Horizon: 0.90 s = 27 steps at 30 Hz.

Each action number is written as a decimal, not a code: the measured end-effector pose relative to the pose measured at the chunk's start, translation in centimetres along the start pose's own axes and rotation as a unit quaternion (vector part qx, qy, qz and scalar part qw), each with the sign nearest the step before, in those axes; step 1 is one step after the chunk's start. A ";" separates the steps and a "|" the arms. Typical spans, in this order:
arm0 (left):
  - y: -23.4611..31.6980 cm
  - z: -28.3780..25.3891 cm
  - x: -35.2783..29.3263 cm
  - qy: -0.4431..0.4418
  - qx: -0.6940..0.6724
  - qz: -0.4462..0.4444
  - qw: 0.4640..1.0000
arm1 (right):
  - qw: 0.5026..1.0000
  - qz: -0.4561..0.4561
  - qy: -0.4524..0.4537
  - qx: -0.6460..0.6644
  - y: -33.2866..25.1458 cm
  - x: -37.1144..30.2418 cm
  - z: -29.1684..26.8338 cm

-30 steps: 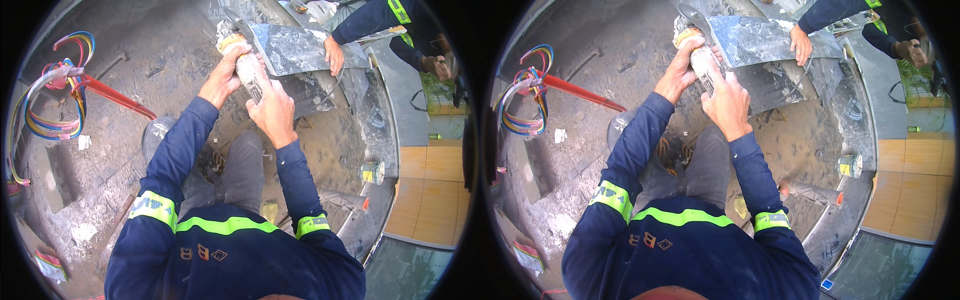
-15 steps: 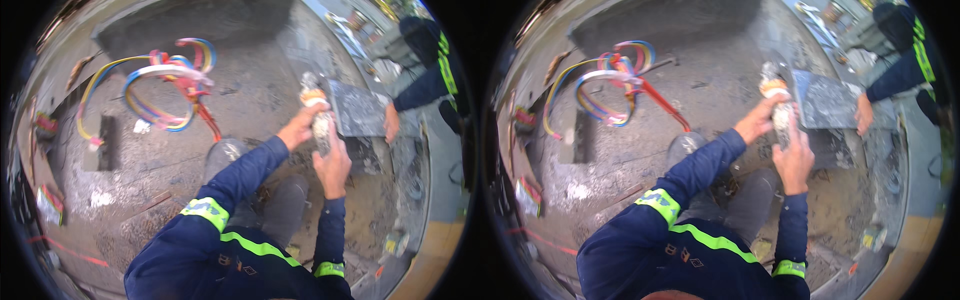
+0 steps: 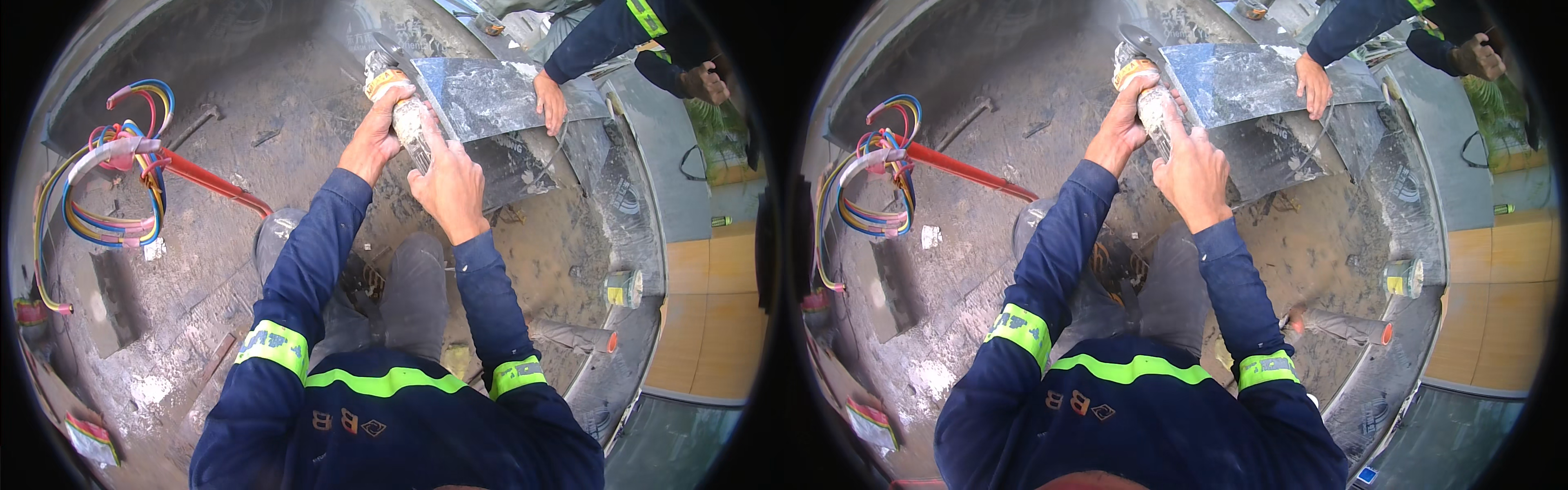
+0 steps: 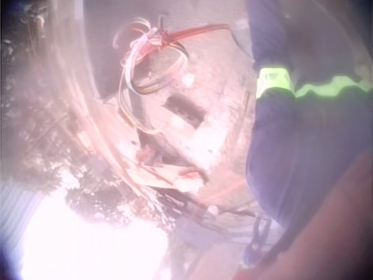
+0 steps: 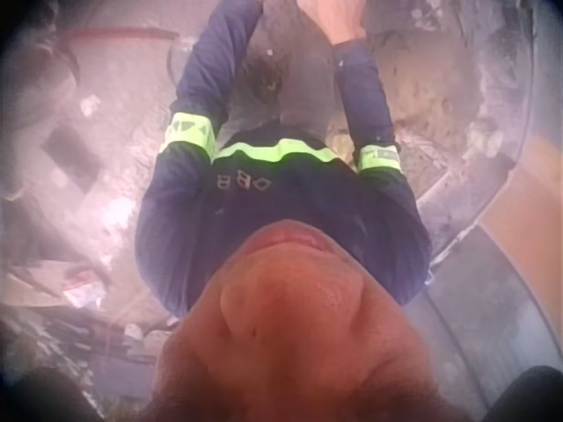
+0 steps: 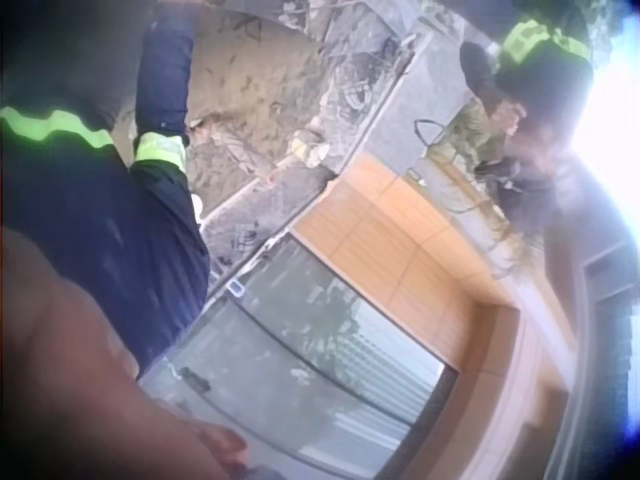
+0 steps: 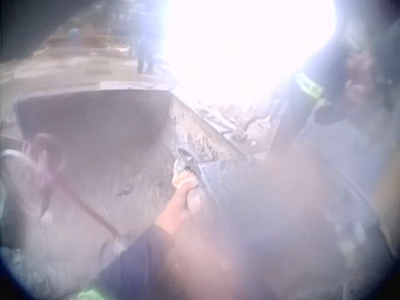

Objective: The person uses an angle grinder to cut a large rectangular tile on a construction site. After cutting, the person lifts and inspects the tile, then places it back down.

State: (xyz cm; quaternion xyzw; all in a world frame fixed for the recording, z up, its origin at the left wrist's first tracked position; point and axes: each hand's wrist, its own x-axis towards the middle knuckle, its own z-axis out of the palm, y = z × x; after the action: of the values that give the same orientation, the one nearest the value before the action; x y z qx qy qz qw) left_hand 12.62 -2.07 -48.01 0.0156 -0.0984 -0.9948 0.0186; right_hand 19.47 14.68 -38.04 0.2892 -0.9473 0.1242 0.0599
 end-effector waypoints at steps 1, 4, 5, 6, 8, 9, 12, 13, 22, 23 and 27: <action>-0.1 -0.1 -0.1 0.002 0.003 0.007 1.000 | 1.000 0.001 -0.001 -0.005 0.1 -0.1 0.1; -0.6 0.0 -0.5 0.003 0.015 0.021 1.000 | 0.999 -0.025 0.018 0.011 0.8 -0.4 0.2; -0.9 0.0 -1.0 0.002 0.018 0.020 1.000 | 0.999 -0.039 0.026 0.024 1.2 -0.8 0.2; -1.3 0.0 -1.5 0.002 0.013 0.012 1.000 | 0.998 -0.044 0.025 0.034 1.5 -1.3 0.2; -1.7 0.2 -2.2 -0.003 0.017 0.011 1.000 | 0.998 -0.047 0.028 0.039 2.1 -1.9 0.3; -1.9 0.4 -2.5 -0.005 0.015 0.007 1.000 | 0.998 -0.043 0.025 0.042 2.3 -2.2 0.3; -2.6 0.7 -3.3 0.013 -0.002 0.008 1.000 | 0.999 -0.022 0.019 0.043 2.6 -2.8 0.3; -2.7 0.7 -3.4 0.019 -0.001 0.008 1.000 | 0.998 -0.026 0.023 0.047 2.6 -3.0 0.3; -3.0 -0.2 -3.0 -0.009 0.000 0.021 1.000 | 0.997 -0.034 0.041 0.054 3.0 -2.7 0.7; -3.0 -0.3 -2.9 -0.012 -0.003 0.021 1.000 | 0.997 -0.032 0.039 0.052 2.9 -2.5 0.7; -2.4 -0.6 -1.8 -0.020 -0.013 0.014 1.000 | 0.999 -0.016 0.022 0.045 2.4 -1.7 1.0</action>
State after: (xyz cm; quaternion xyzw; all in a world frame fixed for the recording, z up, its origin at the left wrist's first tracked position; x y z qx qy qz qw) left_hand 14.31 0.23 -48.99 -0.0063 -0.0857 -0.9958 0.0307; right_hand 19.46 17.27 -39.77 0.3037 -0.9346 0.1718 0.0693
